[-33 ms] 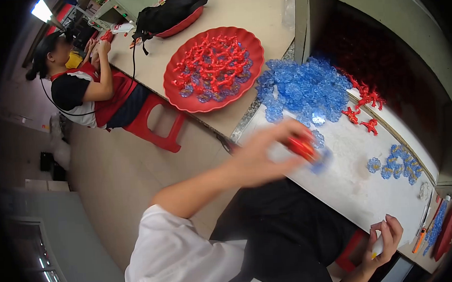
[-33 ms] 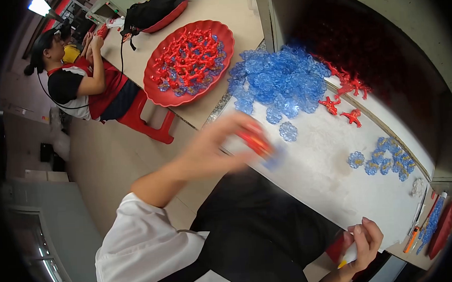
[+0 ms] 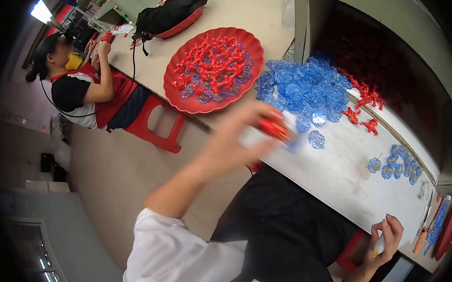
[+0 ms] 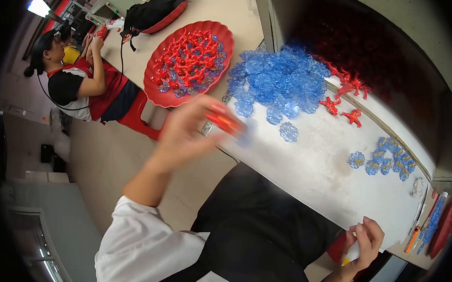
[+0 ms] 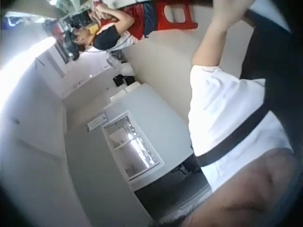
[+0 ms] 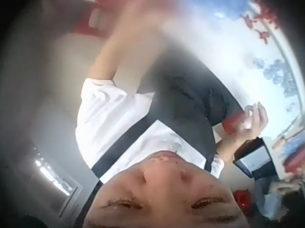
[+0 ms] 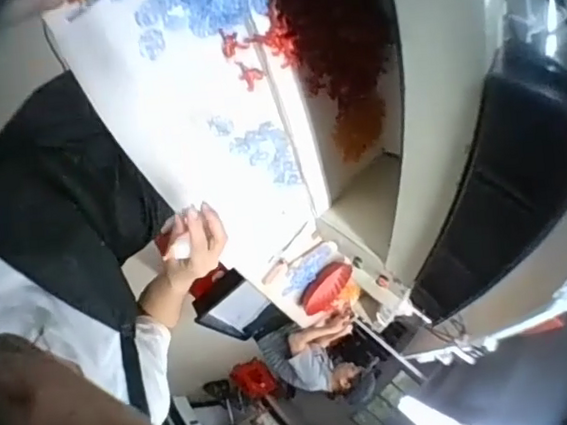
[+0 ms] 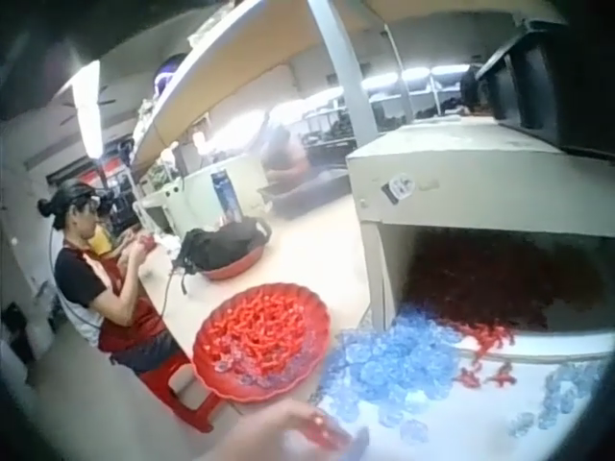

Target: The person applies glue to toy figurines using a squeeze bottle, attaches the figurines to base pieces, and places the assembled figures onto a tray by hand.

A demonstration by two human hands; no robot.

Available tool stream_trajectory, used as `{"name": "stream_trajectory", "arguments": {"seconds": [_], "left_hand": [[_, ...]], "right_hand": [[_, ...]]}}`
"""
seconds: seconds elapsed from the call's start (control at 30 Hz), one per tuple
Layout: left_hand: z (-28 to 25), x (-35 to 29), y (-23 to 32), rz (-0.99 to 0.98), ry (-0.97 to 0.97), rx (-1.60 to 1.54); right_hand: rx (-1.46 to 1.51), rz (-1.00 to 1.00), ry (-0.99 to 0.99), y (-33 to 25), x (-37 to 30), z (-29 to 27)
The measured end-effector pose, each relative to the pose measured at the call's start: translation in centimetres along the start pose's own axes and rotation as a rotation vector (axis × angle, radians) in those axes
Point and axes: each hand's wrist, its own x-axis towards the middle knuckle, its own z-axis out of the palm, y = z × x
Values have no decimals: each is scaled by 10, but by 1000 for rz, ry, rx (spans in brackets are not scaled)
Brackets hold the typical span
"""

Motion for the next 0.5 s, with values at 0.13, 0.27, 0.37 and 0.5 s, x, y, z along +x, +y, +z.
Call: {"name": "stream_trajectory", "arguments": {"seconds": [0.13,0.27,0.37,0.5], "left_hand": [[-115,-13,22,-129,156,591],[-160,-6,5,-401,-92,857],[-163,0,-13,-393,-228,1020],[-164,9,-22,-410,-255,1033]], "right_hand": [[-27,79,1,6,-3,4],[-14,62,-8,1,3,9],[2,66,-8,-3,5,9],[24,90,-13,-1,1,6]]}}
